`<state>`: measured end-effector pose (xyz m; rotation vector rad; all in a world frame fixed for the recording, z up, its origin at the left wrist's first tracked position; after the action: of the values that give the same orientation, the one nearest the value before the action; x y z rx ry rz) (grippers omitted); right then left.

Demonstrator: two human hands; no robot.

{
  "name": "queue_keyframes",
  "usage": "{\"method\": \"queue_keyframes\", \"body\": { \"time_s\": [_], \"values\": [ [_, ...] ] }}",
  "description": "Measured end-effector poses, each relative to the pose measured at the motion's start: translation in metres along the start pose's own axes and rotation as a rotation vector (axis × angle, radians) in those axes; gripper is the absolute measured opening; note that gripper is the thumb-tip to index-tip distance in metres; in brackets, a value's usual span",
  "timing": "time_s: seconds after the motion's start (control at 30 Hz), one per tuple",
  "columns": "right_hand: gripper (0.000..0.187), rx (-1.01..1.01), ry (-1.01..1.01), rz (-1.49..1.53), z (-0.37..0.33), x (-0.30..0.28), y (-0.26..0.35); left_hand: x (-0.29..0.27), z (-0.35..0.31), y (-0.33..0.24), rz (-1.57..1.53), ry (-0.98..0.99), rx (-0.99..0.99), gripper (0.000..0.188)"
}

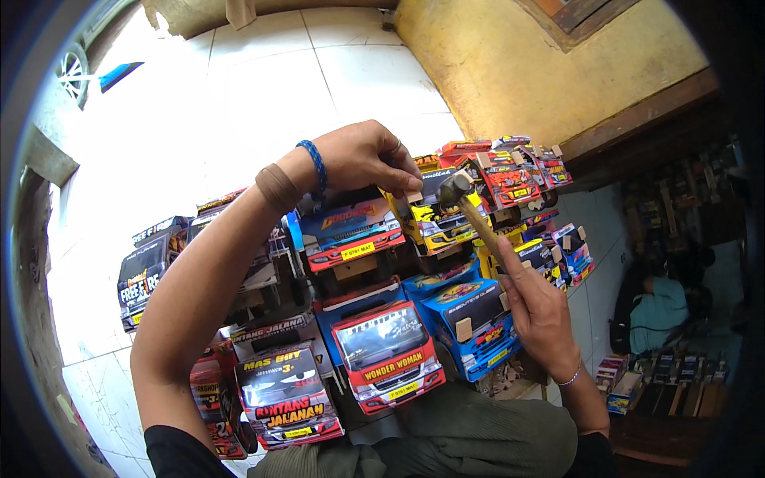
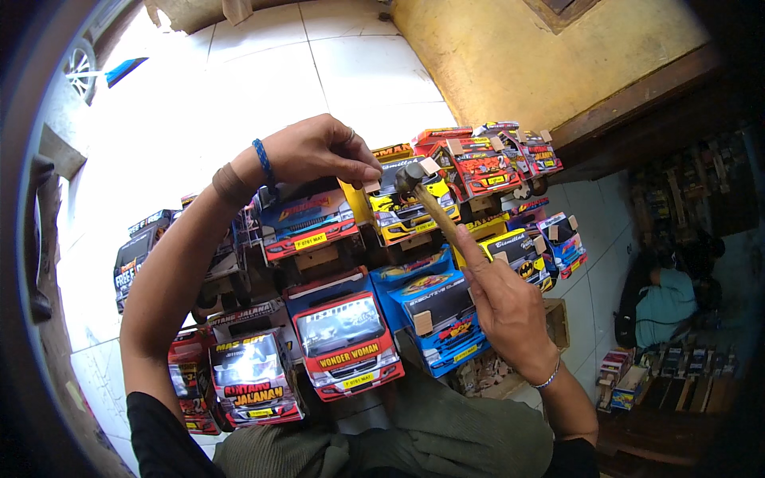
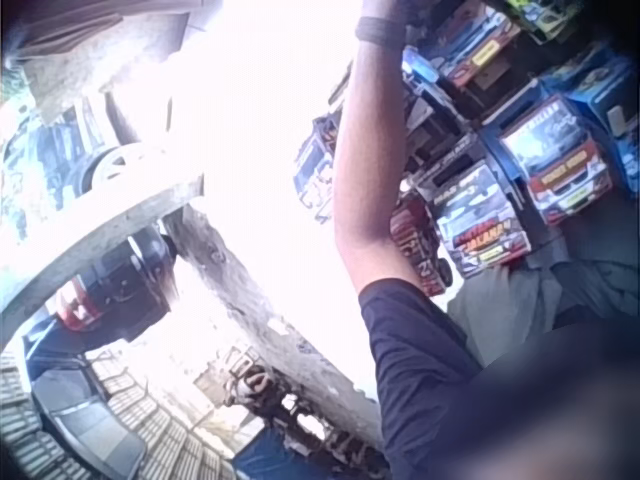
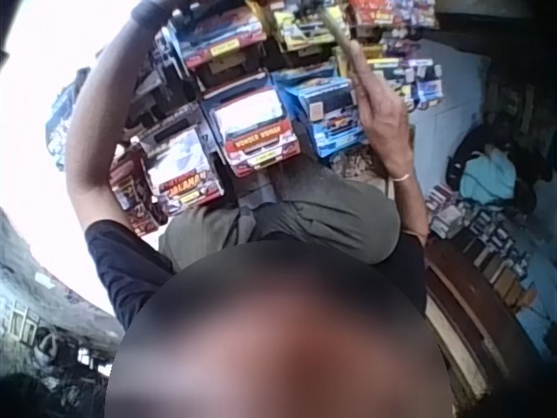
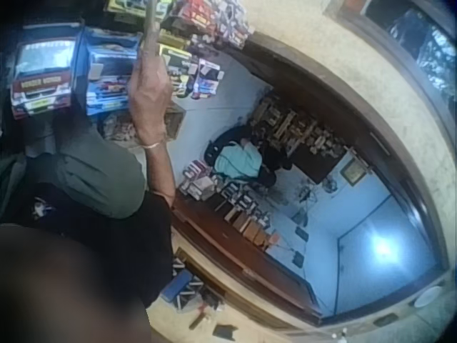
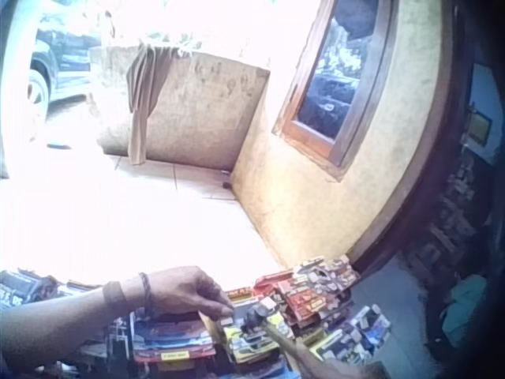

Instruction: The person assembles wooden toy cars by hammering small nails into the bodies of the cars. They repeatedly pick up nails from a box, position them on the car, and strike them with a hammer.

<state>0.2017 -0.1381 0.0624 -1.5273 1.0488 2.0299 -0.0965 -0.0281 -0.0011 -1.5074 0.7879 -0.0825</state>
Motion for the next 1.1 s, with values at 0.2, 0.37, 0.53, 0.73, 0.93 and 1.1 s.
{"method": "queue_keyframes", "body": {
  "time_s": [0.2, 0.37, 0.53, 0.73, 0.93, 1.1],
  "values": [
    [0.063, 0.016, -0.055, 0.059, -0.002, 0.001, 0.000, 0.000, -0.001, -0.002, -0.018, 0.008, 0.012, 0.036],
    [0.059, 0.017, -0.095, 0.063, -0.004, -0.002, -0.007, -0.002, -0.004, -0.003, -0.027, 0.006, 0.027, 0.036],
    [0.056, 0.051, -0.540, 0.154, -0.042, -0.038, -0.016, -0.002, -0.005, -0.003, 0.000, 0.019, -0.030, 0.037],
    [0.063, 0.072, -0.763, 0.466, -0.119, -0.089, -0.013, 0.003, -0.006, -0.015, -0.055, 0.028, -0.130, 0.045],
    [0.043, 0.320, -0.475, 0.350, -0.188, -0.094, -0.029, 0.000, -0.008, -0.017, -0.020, 0.020, -0.184, 0.049],
    [0.031, 0.625, 0.058, 0.001, -0.257, -0.026, -0.084, -0.004, -0.008, -0.010, -0.080, -0.035, -0.235, 0.047]
  ]
}}
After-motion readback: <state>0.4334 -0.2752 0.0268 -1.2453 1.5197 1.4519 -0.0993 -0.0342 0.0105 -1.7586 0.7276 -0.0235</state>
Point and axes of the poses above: each hand's wrist, its own z-axis towards the middle knuckle, its own x-axis out of the palm, y = z × x, the point moved 3 cm from there along z, towards the middle knuckle, and after that the axes turned 4 degrees about -x, right-handed, at the moved point
